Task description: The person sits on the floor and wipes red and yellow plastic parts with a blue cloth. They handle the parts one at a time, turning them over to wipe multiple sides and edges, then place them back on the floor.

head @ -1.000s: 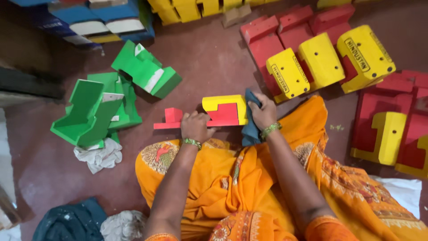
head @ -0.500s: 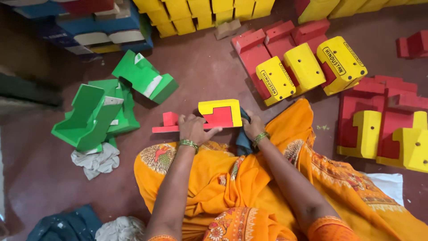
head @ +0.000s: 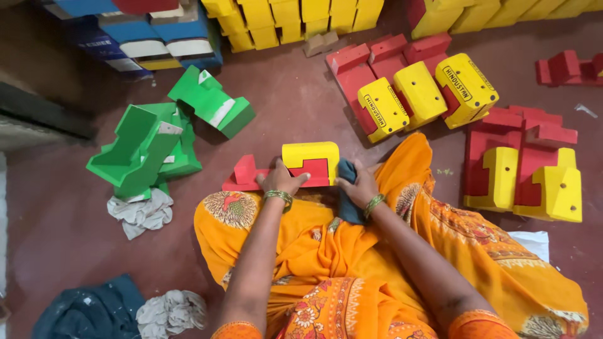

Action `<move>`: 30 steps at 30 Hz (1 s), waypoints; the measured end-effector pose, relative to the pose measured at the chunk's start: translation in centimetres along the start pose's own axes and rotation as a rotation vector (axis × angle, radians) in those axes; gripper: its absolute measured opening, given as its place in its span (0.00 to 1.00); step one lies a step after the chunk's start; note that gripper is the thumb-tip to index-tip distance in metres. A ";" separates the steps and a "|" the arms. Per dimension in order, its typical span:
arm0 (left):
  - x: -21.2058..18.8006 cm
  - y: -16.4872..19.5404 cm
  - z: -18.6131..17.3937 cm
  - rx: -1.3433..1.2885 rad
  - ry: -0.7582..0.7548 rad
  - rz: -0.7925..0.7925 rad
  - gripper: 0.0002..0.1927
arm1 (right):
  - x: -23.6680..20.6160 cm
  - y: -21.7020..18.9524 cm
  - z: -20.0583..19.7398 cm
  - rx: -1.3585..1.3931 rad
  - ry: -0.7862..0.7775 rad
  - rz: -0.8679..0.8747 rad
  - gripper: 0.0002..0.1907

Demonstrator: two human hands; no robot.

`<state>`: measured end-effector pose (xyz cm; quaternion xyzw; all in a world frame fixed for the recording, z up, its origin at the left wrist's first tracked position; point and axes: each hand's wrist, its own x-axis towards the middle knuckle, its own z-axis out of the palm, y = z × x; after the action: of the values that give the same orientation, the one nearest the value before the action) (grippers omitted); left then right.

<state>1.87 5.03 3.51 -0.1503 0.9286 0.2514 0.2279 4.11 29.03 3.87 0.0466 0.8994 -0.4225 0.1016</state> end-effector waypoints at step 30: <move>7.7 3.3 -1.2 -0.705 -0.321 0.396 0.36 | -3.0 0.4 0.5 0.429 -0.174 -0.038 0.17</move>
<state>-6.41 5.86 1.84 0.0033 0.7496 0.6123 0.2516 7.17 28.86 3.92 0.0138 0.7777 -0.6082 0.1585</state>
